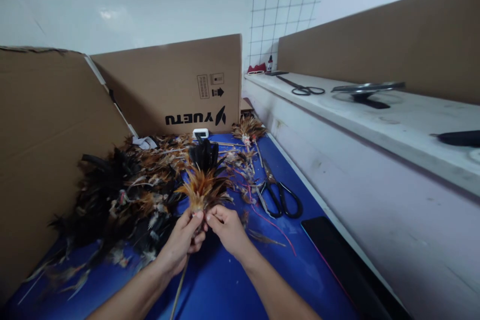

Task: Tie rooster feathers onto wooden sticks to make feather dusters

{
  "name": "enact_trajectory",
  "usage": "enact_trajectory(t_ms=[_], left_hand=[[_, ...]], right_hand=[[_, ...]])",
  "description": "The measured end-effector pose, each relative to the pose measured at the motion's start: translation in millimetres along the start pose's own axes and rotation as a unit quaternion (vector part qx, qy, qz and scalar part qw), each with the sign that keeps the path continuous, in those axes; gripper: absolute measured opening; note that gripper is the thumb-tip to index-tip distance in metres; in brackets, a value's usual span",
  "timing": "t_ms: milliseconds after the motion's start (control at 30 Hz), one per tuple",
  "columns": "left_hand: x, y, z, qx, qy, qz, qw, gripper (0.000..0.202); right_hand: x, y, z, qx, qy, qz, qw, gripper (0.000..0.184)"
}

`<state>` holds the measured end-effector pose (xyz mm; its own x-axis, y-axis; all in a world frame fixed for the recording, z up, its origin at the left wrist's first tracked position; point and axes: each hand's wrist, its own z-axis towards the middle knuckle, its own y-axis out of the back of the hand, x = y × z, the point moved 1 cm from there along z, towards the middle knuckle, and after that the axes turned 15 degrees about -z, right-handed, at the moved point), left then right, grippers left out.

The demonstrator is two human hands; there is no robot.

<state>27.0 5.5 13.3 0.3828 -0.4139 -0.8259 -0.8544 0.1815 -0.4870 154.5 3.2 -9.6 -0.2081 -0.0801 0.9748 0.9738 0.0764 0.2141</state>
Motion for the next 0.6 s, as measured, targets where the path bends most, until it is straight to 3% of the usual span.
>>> enact_trajectory(t_ms=[300, 600], left_hand=[[0.4, 5.0, 6.6, 0.021, -0.001, -0.078, 0.997, 0.037], [0.4, 5.8, 4.5, 0.035, -0.024, -0.075, 0.996, 0.04]], right_hand=[[-1.3, 2.7, -0.5, -0.019, -0.014, -0.019, 1.0, 0.029], [1.5, 3.4, -0.9, -0.01, -0.01, -0.004, 1.0, 0.026]])
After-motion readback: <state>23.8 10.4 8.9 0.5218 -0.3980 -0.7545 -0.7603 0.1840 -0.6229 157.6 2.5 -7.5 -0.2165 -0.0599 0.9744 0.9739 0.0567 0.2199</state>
